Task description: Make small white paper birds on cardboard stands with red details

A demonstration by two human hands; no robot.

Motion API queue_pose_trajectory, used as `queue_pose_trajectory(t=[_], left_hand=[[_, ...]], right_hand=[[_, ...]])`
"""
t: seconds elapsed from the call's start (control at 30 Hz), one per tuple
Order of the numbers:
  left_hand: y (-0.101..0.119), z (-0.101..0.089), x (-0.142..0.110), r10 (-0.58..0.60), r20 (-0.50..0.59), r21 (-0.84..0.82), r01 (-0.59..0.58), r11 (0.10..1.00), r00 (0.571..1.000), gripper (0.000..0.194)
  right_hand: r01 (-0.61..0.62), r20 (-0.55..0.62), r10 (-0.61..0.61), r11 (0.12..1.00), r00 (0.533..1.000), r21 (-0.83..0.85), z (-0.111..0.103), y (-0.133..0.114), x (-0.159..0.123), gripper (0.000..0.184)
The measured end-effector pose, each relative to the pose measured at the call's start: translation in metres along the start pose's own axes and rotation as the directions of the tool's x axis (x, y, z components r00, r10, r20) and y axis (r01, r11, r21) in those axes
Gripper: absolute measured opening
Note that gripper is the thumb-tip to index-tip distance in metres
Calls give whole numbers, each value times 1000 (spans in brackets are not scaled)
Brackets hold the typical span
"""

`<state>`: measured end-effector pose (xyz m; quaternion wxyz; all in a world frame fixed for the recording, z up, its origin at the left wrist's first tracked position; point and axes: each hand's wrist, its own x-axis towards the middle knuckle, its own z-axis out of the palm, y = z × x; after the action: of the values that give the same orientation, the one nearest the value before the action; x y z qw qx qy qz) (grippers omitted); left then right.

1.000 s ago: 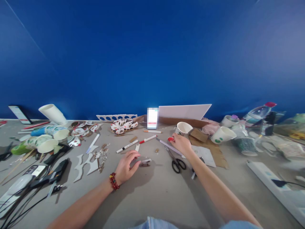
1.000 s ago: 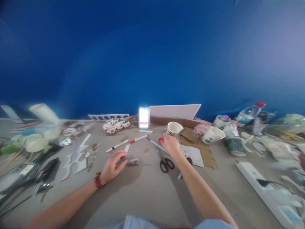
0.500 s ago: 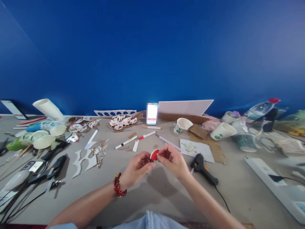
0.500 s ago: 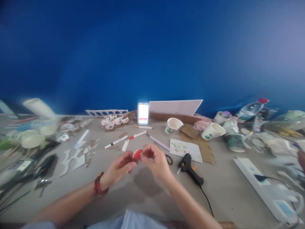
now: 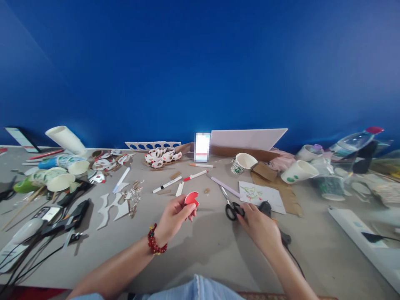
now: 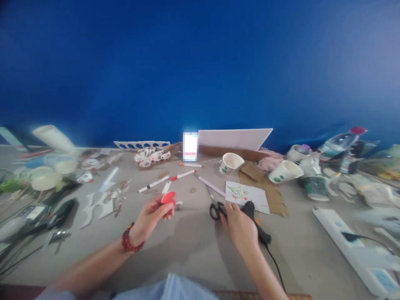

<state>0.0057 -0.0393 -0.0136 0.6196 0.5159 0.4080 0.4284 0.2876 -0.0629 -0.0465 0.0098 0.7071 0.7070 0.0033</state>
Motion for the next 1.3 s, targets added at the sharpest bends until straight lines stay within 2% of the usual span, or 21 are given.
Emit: queue_pose_trajectory(t=[0.1, 0.2, 0.3, 0.37, 0.5, 0.67, 0.87, 0.97, 1.03, 1.1, 1.13, 1.2, 1.27, 1.3], left_hand=[[2, 1, -1, 10, -8, -10, -10, 1000, 1000, 25], [2, 1, -2, 14, -10, 12, -14, 1000, 1000, 28], [2, 0, -4, 21, -16, 22, -21, 1000, 1000, 27], [2, -1, -4, 25, -17, 17, -25, 1000, 1000, 27], [0, -1, -3, 17, -19, 5, -17, 1000, 1000, 27], [-3, -1, -4, 24, -12, -3, -24, 1000, 1000, 25], [-3, -2, -4, 45, -11, -13, -45, 999, 999, 22], [-1, -2, -5, 59, -14, -10, -59, 998, 998, 23], [1, -2, -6, 65, -14, -13, -65, 998, 998, 25], [3, -2, -6, 63, -11, -21, -64, 998, 998, 25], [3, -2, -6, 62, -10, -26, -62, 998, 998, 25], [3, -2, -6, 56, -13, -28, -57, 998, 998, 25], [2, -1, -7, 55, -26, -22, -55, 998, 998, 25], [0, -1, -7, 56, -33, -18, -57, 998, 998, 25]], right_hand=[[9, 20, -8, 999, 1000, -36, 1, -5, 2, 14], [40, -34, -41, 998, 999, -46, 1, -9, 6, 10], [86, -74, -88, 996, 993, -26, 4, -13, 8, 12], [80, -60, -80, 997, 995, 4, 6, -16, 9, 16], [-20, 23, 18, 998, 1000, 55, 5, -22, 10, 21], [-169, 134, 156, 981, 979, 93, -1, -23, 13, 18], [-127, 229, 100, 986, 968, 105, -14, -19, 13, 16], [-168, 253, 135, 979, 958, 113, -15, -13, 15, 15], [-214, 224, 169, 957, 960, 198, -11, -5, 17, 14], [-243, 215, 163, 870, 963, 429, -7, 5, 16, 14], [-248, 236, 130, 771, 963, 587, -5, 8, 15, 17], [-256, 288, 5, 472, 958, 843, -5, 7, 7, 27], [-275, 303, -127, 197, 945, 941, -8, -6, -5, 35], [-286, 301, -163, 108, 940, 952, -8, -16, -12, 38]])
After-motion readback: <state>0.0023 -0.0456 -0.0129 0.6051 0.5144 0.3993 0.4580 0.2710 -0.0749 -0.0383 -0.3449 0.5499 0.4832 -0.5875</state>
